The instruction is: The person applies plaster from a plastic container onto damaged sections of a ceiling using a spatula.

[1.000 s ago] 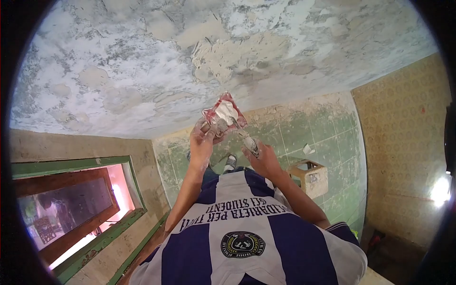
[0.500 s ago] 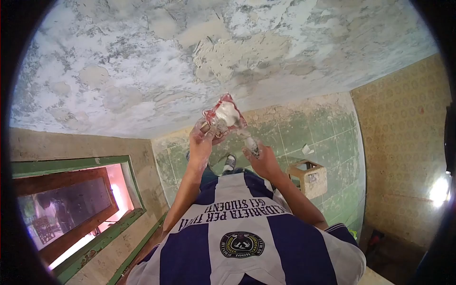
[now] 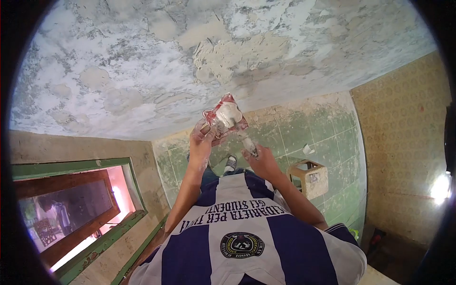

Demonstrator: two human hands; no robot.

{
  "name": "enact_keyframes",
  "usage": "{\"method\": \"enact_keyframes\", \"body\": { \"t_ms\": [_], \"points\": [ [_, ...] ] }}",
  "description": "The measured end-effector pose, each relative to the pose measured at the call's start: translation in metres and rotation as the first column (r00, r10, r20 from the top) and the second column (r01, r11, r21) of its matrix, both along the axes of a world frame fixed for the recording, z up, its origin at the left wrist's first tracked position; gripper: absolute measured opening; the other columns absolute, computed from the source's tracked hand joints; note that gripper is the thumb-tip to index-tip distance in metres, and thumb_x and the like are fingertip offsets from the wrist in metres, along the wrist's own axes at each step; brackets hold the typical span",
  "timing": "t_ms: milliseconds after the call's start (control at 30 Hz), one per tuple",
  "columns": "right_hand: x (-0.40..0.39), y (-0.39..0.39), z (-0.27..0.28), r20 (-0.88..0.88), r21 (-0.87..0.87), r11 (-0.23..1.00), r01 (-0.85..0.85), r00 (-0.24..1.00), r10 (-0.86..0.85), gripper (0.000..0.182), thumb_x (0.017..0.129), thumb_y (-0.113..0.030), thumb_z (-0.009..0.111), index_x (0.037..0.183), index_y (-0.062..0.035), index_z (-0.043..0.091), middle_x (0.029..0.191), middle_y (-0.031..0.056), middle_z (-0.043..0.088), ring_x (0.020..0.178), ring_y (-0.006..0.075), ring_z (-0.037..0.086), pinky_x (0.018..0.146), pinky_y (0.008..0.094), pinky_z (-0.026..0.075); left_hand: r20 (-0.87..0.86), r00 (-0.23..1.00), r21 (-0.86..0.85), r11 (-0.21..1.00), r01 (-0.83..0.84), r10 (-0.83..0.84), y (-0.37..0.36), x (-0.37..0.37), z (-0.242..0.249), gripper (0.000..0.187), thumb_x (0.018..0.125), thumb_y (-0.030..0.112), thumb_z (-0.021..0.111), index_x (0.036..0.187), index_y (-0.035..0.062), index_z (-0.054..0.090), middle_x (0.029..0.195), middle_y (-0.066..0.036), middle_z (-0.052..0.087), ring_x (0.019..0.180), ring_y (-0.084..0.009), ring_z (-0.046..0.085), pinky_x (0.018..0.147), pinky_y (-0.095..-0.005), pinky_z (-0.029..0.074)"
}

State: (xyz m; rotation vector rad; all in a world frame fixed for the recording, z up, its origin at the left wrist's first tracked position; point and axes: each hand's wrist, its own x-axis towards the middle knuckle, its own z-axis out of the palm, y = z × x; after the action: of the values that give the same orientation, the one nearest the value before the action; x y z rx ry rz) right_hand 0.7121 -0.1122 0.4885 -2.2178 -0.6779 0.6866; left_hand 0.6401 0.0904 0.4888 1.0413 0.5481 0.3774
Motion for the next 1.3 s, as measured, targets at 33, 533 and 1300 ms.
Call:
{"method": "enact_keyframes", "body": {
  "t_ms": [33, 533, 1300],
  "points": [
    [-0.003, -0.002, 0.002, -0.050, 0.016, 0.998, 0.054, 0.997, -0.054, 0.052, 0.090, -0.038, 0.062, 0.113, 0.0074, 0.056, 0.090, 0.0307, 0.064, 0.086, 0.0469, 0.062, 0.079, 0.0501, 0.049, -0.008, 1.000, -0.020, 1.000, 0.008, -0.008, -0.001, -0.003, -0.001, 0.036, 0.095, 0.004, 0.050, 0.131, -0.0021, 0.045, 0.113, -0.019, 0.065, 0.095, -0.0307, 0.069, 0.079, -0.0364, 0.060],
    [-0.009, -0.001, -0.001, 0.018, 0.142, 0.986, 0.093, 0.995, -0.096, 0.047, 0.089, -0.038, 0.063, 0.103, 0.0070, 0.058, 0.080, 0.0277, 0.065, 0.080, 0.0457, 0.063, 0.073, 0.0491, 0.049, -0.047, 0.994, -0.030, 0.994, -0.104, 0.102, -0.004, -0.002, 0.006, 0.027, 0.095, 0.002, 0.052, 0.122, -0.0031, 0.050, 0.108, -0.016, 0.067, 0.088, -0.0236, 0.070, 0.070, -0.0338, 0.061],
    [-0.008, -0.004, 0.010, 0.010, 0.174, 0.985, 0.022, 1.000, -0.024, 0.043, 0.092, -0.033, 0.061, 0.111, 0.0051, 0.056, 0.083, 0.0196, 0.063, 0.078, 0.0289, 0.062, 0.069, 0.0397, 0.050, -0.076, 0.990, -0.090, 0.988, -0.127, 0.120, 0.006, 0.005, 0.004, 0.031, 0.092, 0.008, 0.058, 0.119, -0.0059, 0.050, 0.101, -0.017, 0.069, 0.081, -0.0268, 0.072, 0.064, -0.0327, 0.060]
  ]
}}
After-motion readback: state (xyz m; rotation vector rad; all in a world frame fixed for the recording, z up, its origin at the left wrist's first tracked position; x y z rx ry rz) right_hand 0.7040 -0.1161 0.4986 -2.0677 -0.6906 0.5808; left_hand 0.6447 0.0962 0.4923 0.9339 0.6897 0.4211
